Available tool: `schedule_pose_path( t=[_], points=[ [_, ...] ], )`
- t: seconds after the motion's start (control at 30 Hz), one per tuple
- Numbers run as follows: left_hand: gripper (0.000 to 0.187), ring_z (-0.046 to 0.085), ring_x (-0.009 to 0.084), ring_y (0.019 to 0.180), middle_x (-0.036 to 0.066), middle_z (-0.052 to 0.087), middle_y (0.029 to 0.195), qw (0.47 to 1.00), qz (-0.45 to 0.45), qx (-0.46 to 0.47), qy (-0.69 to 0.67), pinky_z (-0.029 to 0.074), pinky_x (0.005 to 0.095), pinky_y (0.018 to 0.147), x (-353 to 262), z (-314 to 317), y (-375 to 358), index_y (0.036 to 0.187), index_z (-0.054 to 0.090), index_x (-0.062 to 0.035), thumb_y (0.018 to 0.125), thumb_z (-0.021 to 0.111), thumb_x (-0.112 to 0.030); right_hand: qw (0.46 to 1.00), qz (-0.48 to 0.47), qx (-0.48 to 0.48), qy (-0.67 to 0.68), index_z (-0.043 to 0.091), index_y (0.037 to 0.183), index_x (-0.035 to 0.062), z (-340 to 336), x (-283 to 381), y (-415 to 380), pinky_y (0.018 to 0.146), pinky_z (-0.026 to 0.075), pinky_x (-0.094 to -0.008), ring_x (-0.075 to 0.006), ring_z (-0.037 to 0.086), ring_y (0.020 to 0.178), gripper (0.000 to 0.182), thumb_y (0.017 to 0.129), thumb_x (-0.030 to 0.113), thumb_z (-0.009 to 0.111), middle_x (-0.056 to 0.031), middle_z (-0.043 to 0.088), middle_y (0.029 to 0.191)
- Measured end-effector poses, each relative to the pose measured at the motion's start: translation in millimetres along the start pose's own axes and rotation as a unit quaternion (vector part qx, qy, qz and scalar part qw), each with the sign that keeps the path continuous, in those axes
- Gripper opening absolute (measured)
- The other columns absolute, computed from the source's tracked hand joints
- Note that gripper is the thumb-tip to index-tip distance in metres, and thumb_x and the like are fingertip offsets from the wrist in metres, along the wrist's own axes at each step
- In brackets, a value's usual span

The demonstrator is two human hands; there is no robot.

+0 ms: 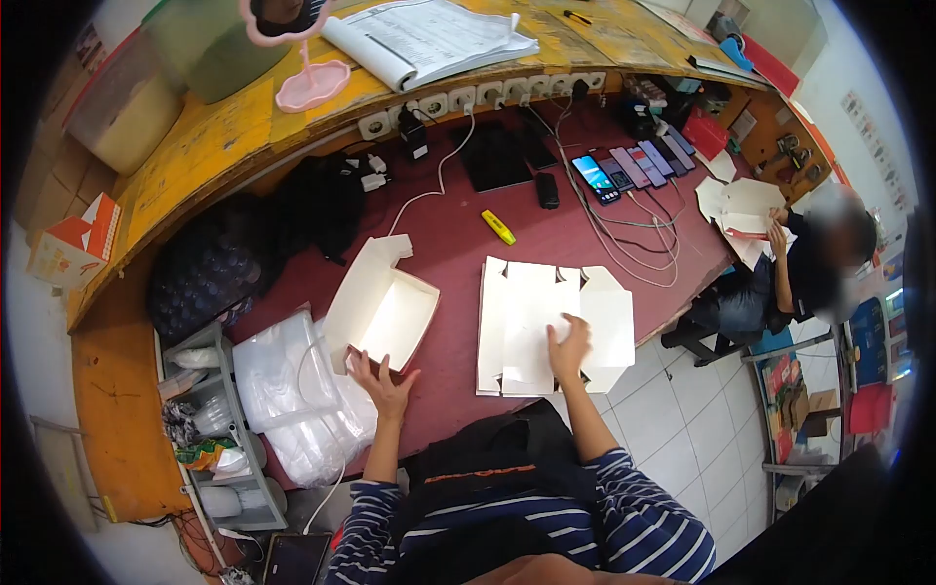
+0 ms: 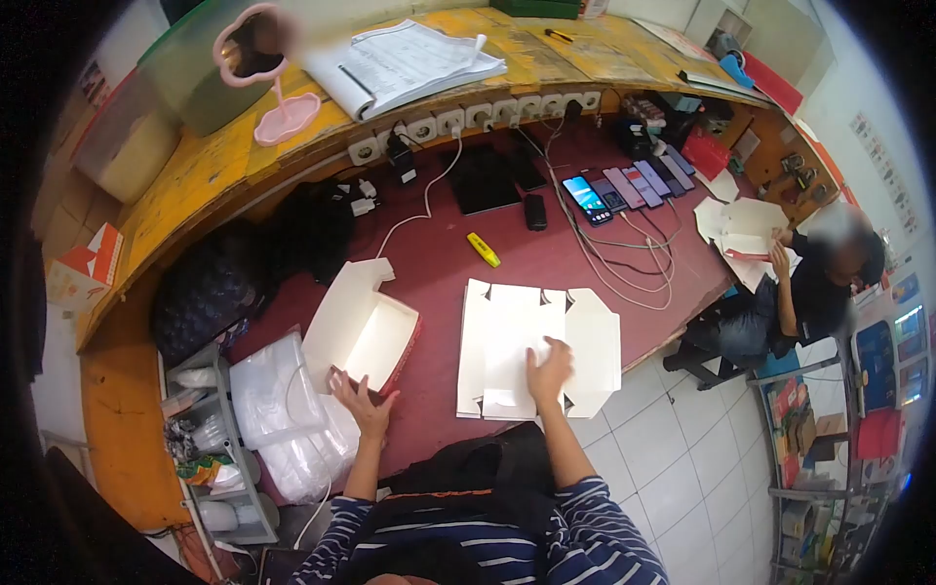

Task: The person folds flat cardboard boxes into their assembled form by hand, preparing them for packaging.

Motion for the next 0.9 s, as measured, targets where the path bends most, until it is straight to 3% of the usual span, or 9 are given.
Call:
schedule_pose_path(
  t=[0.1,0.23,0.33,0.43,0.47,0.57,0.67,0.77,0.9],
  points=[
    [0.059,0.025,0.0419,0.119,0.019,0.026,0.129,0.997,0.082,0.006,-0.011,0.018,0.0542,0.097,-50.8,5.5,-0.3,0.107,0.047,-0.0086,0.061,0.072,-0.035,0.983,0.067,-0.096,-0.141,0.047,0.107,0.0108,-41.8,-25.9,0.4,0.095,0.016,-0.0500,-0.0277,0.033,0.113,0.049,0.064,0.023,0.067,-0.0113,0.040,0.117],
    [0.070,0.025,0.0337,0.122,0.015,0.029,0.130,0.866,0.211,0.397,-0.218,0.024,0.0521,0.096,-158.6,55.8,6.1,0.120,0.039,-0.0092,0.063,0.069,-0.038,0.990,0.022,-0.118,-0.076,0.047,0.107,0.0112,-45.6,-28.0,0.4,0.096,0.013,-0.0481,-0.0271,0.031,0.115,0.047,0.065,0.021,0.066,-0.0115,0.038,0.119],
    [0.073,0.028,0.0333,0.121,0.015,0.035,0.128,0.842,0.303,0.432,-0.110,0.029,0.0465,0.095,-181.8,91.2,-7.8,0.119,0.042,-0.0061,0.061,0.068,-0.043,0.995,-0.046,-0.094,0.004,0.051,0.099,0.0086,-45.2,9.2,-9.2,0.091,0.025,-0.0421,-0.0278,0.040,0.107,0.037,0.065,0.013,0.065,-0.0122,0.046,0.109],
    [0.087,0.032,0.0353,0.118,0.012,0.034,0.129,0.799,0.302,0.515,-0.073,0.035,0.0455,0.091,-178.2,115.4,-19.4,0.124,0.036,-0.0064,0.055,0.070,-0.047,0.973,-0.170,-0.036,0.154,0.055,0.086,0.0055,-53.8,45.2,-29.1,0.070,0.041,-0.0288,-0.0217,0.053,0.085,0.021,0.067,0.001,0.062,-0.0116,0.052,0.096],
    [0.067,0.040,0.0310,0.113,0.011,0.047,0.118,0.806,0.268,0.518,-0.099,0.041,0.0408,0.085,-177.8,117.8,-18.2,0.116,0.048,-0.0099,0.061,0.067,-0.044,0.973,-0.170,-0.036,0.154,0.055,0.086,0.0055,-59.5,49.3,-38.8,0.070,0.041,-0.0288,-0.0217,0.053,0.085,0.021,0.067,0.001,0.062,-0.0116,0.052,0.096],
    [0.037,0.058,0.0293,0.086,0.014,0.061,0.091,0.717,0.142,0.661,-0.171,0.046,0.0347,0.072,-174.7,120.8,4.6,0.096,0.062,-0.0093,0.070,0.061,-0.037,0.936,-0.059,0.130,0.323,0.056,0.082,0.0045,-64.9,47.1,-68.2,0.057,0.039,-0.0200,-0.0097,0.052,0.068,0.012,0.071,0.000,0.061,-0.0049,0.055,0.083],
    [0.023,0.059,0.0282,0.074,0.011,0.063,0.078,0.731,0.097,0.627,-0.253,0.046,0.0364,0.069,-157.0,137.4,0.9,0.083,0.067,-0.0149,0.074,0.052,-0.030,0.874,0.028,0.339,0.347,0.057,0.080,0.0036,-64.0,48.6,-87.5,0.049,0.034,-0.0155,0.0001,0.041,0.053,0.006,0.076,0.005,0.061,0.0064,0.049,0.061],
    [0.024,0.058,0.0278,0.076,0.011,0.063,0.083,0.692,0.125,0.642,-0.306,0.046,0.0372,0.071,-161.7,138.7,8.5,0.085,0.067,-0.0160,0.075,0.050,-0.030,0.845,0.036,0.414,0.338,0.058,0.083,0.0039,-48.5,37.4,-97.9,0.049,0.032,-0.0145,0.0012,0.039,0.054,0.007,0.077,0.006,0.061,0.0066,0.049,0.061],
    [0.024,0.058,0.0284,0.078,0.012,0.061,0.084,0.752,0.090,0.633,-0.162,0.045,0.0370,0.067,-169.3,136.9,4.0,0.086,0.062,-0.0097,0.080,0.047,-0.027,0.947,-0.095,0.289,0.108,0.058,0.093,0.0032,-44.4,34.0,-88.4,0.064,0.046,-0.0268,-0.0212,0.058,0.072,0.021,0.077,0.016,0.060,-0.0096,0.059,0.082]
  ],
)
Point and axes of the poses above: each hand's wrist, its own y-axis towards the middle knuckle, its own z-axis out of the palm, x = y × z, the point moved 3 cm from there along y, towards the middle knuckle
